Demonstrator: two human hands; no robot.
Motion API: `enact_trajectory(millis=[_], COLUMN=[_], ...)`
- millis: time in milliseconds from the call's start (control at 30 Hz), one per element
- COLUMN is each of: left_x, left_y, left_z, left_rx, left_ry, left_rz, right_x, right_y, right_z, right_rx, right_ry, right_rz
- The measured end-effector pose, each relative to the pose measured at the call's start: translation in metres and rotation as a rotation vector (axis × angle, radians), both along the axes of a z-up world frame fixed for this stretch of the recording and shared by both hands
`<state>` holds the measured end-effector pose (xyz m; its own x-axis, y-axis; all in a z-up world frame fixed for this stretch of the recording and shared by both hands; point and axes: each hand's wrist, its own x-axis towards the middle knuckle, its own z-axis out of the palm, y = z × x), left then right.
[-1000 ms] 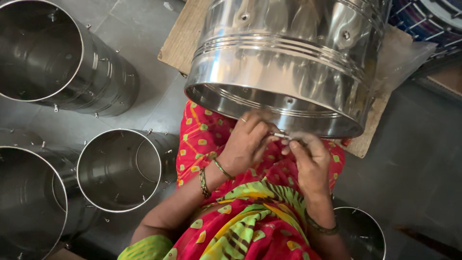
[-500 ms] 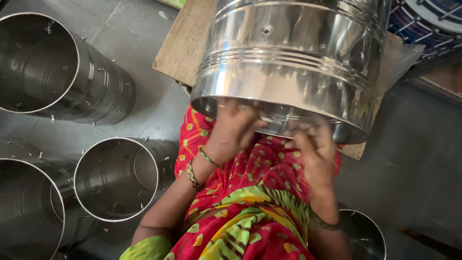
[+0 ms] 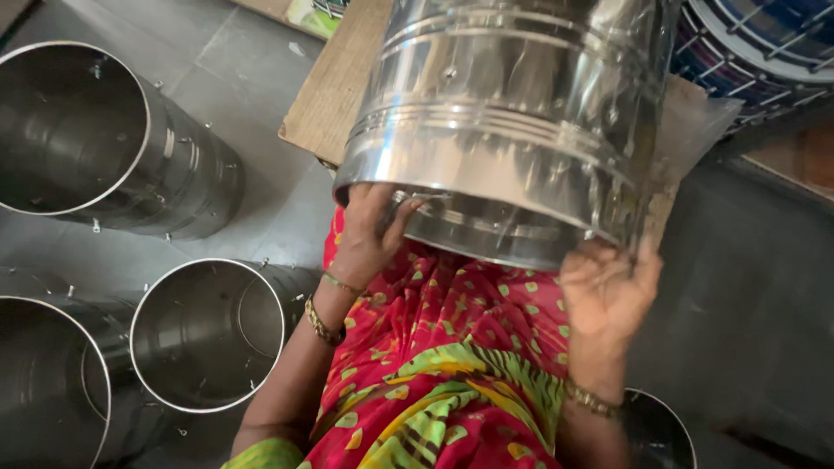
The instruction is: The person sits on the floor and assembles a large cylindrical metal container. They insert small metal clips into pre-drilled holes along the container's rim and use a pair of pliers to crimp and secure each clip in place.
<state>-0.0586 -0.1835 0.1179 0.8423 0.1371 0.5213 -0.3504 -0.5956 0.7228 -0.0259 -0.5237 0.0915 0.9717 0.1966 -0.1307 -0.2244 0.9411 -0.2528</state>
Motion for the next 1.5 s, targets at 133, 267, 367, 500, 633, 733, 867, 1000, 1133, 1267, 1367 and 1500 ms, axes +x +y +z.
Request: enact_trajectory(millis=[133, 267, 367, 500, 633, 733, 867, 1000, 1133, 1267, 1367, 1500], left_x=[-0.014, -0.021, -0.022, -0.023, -0.022, -0.021, -0.020, -0.016, -0.011, -0.009, -0.009, -0.009], left_y=[0.009, 0.002, -0.013, -0.044, -0.057, -0.056, -0.057, -0.061, -0.058, -0.056, -0.055, -0.059], left_z=[-0.004, -0.011, -0.010, -0.007, -0.001, 0.002, 0.003, 0.001, 0.003, 0.007, 0.010, 0.012], left_rx=[-0.061, -0.076, -0.036, 0.052, 0.117, 0.102, 0.120, 0.145, 0.112, 0.120, 0.127, 0.117], left_ry=[0.135, -0.020, 0.009, 0.112, -0.102, -0.027, 0.025, 0.011, 0.022, 0.004, 0.015, 0.002], left_rz=[0.053, -0.002, -0.074, -0.239, -0.262, -0.293, -0.304, -0.285, -0.268, -0.299, -0.309, -0.337], right_x=[-0.029, -0.039, -0.034, -0.030, -0.034, -0.035, -0.037, -0.037, -0.036, -0.036, -0.036, -0.034], right_y=[0.012, 0.023, 0.037, 0.056, 0.061, 0.058, 0.055, 0.057, 0.060, 0.058, 0.057, 0.054], right_z=[-0.005, 0.001, 0.001, -0.015, -0.031, -0.035, -0.033, -0.031, -0.030, -0.030, -0.029, -0.026], right_rx=[-0.094, -0.242, -0.568, -0.952, -1.096, -1.261, -1.102, -1.125, -1.052, -0.912, -0.929, -0.776], right_ry=[-0.018, -0.145, -0.283, -0.232, -0.214, -0.305, -0.197, -0.275, -0.313, -0.226, -0.328, -0.312], right_rz=[-0.063, -0.039, 0.076, 0.287, 0.300, 0.197, 0.212, 0.140, 0.029, 0.150, 0.062, 0.070])
